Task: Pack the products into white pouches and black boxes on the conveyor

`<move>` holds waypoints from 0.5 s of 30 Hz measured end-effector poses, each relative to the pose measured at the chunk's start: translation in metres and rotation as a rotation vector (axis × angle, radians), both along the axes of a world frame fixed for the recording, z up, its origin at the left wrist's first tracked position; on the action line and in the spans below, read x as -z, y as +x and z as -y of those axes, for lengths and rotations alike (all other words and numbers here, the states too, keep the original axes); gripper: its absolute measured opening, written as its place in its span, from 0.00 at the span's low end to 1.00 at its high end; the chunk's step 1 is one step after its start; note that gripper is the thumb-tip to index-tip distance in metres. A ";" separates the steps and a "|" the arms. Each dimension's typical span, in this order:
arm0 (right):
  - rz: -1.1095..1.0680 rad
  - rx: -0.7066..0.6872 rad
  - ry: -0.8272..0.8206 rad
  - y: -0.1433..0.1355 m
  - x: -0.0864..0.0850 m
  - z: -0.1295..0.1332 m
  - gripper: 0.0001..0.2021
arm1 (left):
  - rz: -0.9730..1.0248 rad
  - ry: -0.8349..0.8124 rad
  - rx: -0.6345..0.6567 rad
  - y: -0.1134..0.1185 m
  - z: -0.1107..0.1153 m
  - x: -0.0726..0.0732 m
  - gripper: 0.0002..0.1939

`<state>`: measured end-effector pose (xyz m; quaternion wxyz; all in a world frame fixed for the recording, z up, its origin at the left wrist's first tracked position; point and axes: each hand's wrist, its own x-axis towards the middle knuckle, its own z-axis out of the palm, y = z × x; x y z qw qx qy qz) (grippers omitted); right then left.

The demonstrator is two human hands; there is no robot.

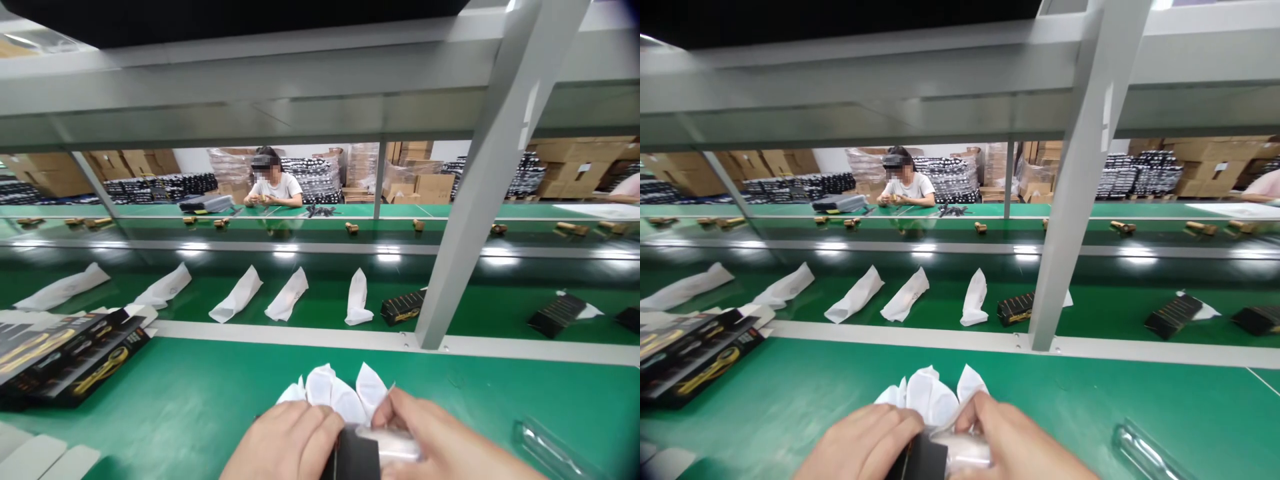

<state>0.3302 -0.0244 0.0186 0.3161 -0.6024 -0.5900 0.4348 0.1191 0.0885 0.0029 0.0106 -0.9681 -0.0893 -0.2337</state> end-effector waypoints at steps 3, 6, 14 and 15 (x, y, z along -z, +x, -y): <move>0.103 0.056 0.068 0.029 0.006 -0.032 0.18 | -0.092 -0.234 -0.279 0.008 -0.039 -0.008 0.21; 0.448 0.345 0.195 0.047 0.027 -0.091 0.20 | -0.127 -0.351 -0.602 0.030 -0.093 -0.016 0.21; 0.826 0.475 0.175 0.053 0.086 -0.172 0.12 | -0.218 -0.403 -0.666 0.127 -0.174 0.032 0.17; 0.832 0.495 0.181 0.055 0.086 -0.168 0.12 | -0.217 -0.439 -0.660 0.135 -0.176 0.039 0.16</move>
